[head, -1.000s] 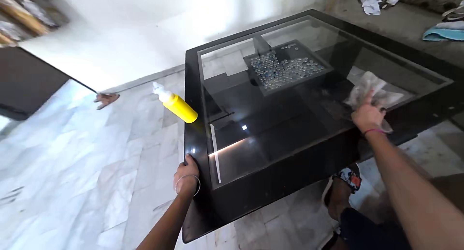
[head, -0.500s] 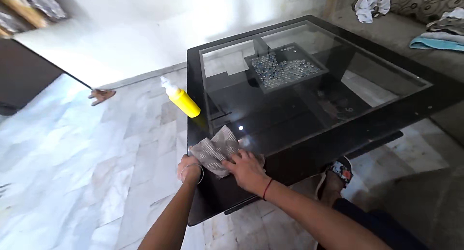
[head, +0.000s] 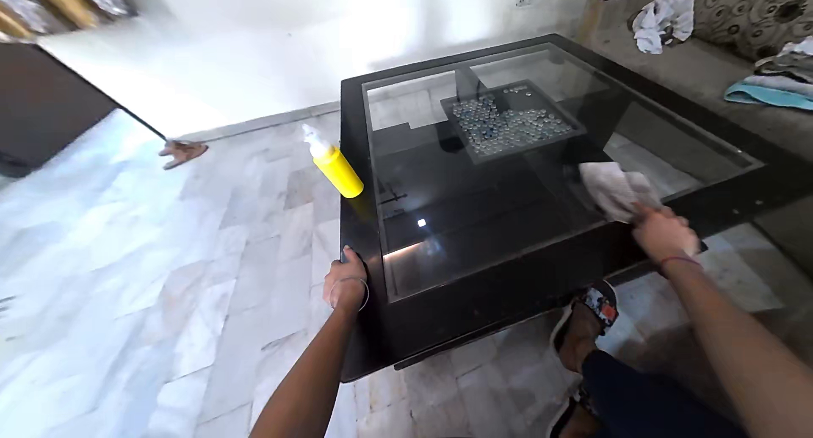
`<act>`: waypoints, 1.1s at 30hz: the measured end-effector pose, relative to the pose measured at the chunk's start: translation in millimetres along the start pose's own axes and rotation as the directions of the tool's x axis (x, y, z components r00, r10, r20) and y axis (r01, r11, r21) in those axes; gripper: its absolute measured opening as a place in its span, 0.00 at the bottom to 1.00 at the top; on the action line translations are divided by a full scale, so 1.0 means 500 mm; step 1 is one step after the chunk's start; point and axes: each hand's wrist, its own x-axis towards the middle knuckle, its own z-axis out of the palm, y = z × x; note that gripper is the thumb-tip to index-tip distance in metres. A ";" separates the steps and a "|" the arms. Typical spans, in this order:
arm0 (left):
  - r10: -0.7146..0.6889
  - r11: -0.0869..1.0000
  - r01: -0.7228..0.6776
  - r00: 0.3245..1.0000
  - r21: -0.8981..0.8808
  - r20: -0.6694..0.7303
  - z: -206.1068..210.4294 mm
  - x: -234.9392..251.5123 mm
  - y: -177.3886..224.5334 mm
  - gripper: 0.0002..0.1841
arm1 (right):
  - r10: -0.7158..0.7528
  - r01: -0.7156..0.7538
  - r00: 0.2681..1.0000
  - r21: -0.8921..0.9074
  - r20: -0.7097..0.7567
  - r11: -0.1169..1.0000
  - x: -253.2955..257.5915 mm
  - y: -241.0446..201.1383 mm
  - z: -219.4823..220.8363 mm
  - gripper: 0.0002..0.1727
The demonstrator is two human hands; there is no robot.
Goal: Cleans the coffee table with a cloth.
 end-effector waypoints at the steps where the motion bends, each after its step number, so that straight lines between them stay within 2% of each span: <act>1: -0.001 1.000 0.001 1.000 -0.002 0.001 -0.001 0.000 0.001 0.39 | 0.065 -0.065 0.997 -0.023 0.040 0.998 -0.001 0.017 -0.018 0.27; 3: -0.004 1.000 0.004 1.000 0.002 0.009 -0.001 0.000 0.002 0.39 | 0.124 -0.120 0.987 -0.041 0.104 0.992 -0.014 0.022 -0.041 0.29; 5: -0.005 1.000 0.005 1.000 0.004 0.007 0.001 0.002 0.001 0.40 | 0.080 -0.079 0.996 -0.028 0.042 0.996 -0.024 0.007 -0.012 0.27; 8: -0.002 1.000 0.002 1.000 0.007 0.006 -0.001 0.000 0.001 0.40 | -0.021 0.031 0.995 -0.098 0.103 0.995 -0.108 -0.120 0.011 0.26; 11: 0.004 1.000 -0.004 1.000 0.015 0.004 0.000 0.001 0.001 0.40 | -0.261 0.278 0.943 -0.061 0.204 0.959 -0.238 -0.267 0.037 0.25; 13: 0.002 1.000 -0.002 1.000 0.001 0.003 0.000 0.003 0.000 0.40 | -0.479 0.496 0.822 0.025 0.309 0.868 -0.337 -0.348 0.060 0.25; 15: 0.003 1.000 -0.003 1.000 -0.013 0.007 0.000 0.004 -0.001 0.40 | -0.664 0.674 0.600 0.165 0.446 0.720 -0.429 -0.410 0.074 0.28; 16: 0.010 1.000 -0.010 1.000 -0.014 0.007 0.001 0.005 -0.002 0.40 | -0.753 0.751 0.482 0.231 0.449 0.619 -0.467 -0.427 0.084 0.30; 17: 0.025 1.000 -0.025 1.000 0.000 0.007 0.003 0.007 -0.005 0.40 | -0.835 0.812 0.381 0.288 0.396 0.508 -0.496 -0.433 0.099 0.31; 19: 0.053 0.997 -0.054 0.999 0.047 0.012 0.004 0.011 -0.010 0.39 | -0.935 0.881 0.226 0.352 0.274 0.317 -0.513 -0.433 0.127 0.30; 21: 0.042 0.997 -0.044 0.999 0.067 0.022 0.000 0.009 -0.006 0.38 | -0.972 0.902 0.118 0.389 0.202 0.190 -0.467 -0.425 0.136 0.27; 22: 0.036 0.997 -0.037 0.999 0.067 0.020 0.001 0.009 -0.006 0.38 | -0.981 0.909 0.086 0.390 0.172 0.148 -0.426 -0.417 0.138 0.27; 23: 0.031 0.998 -0.032 0.999 0.060 0.018 0.002 0.009 -0.006 0.39 | -0.985 0.915 0.093 0.377 0.144 0.141 -0.379 -0.408 0.141 0.27; 25: 0.021 1.000 -0.021 1.000 0.019 0.021 0.002 0.008 -0.003 0.39 | -0.978 0.932 0.199 0.295 0.061 0.209 -0.273 -0.383 0.148 0.26; 26: 0.020 1.000 -0.020 0.999 0.009 0.027 0.001 0.006 -0.002 0.40 | -0.960 0.933 0.280 0.237 0.002 0.272 -0.219 -0.366 0.150 0.26; 28: 0.012 1.000 -0.012 0.999 0.003 0.042 -0.002 0.005 -0.002 0.41 | -0.867 0.868 0.491 0.140 -0.085 0.477 -0.129 -0.326 0.145 0.24; 30: 0.006 1.000 -0.006 0.999 -0.003 0.043 -0.002 0.007 -0.002 0.40 | -0.672 0.683 0.729 0.084 -0.126 0.726 -0.063 -0.279 0.128 0.21; 31: 0.004 1.000 -0.004 0.999 -0.004 0.041 -0.002 0.009 -0.002 0.40 | -0.542 0.556 0.826 0.062 -0.155 0.829 -0.038 -0.253 0.119 0.20; 33: 0.006 1.000 -0.006 0.999 0.003 0.036 -0.001 0.012 0.000 0.39 | -0.269 0.283 0.943 0.046 -0.196 0.958 -0.004 -0.207 0.102 0.22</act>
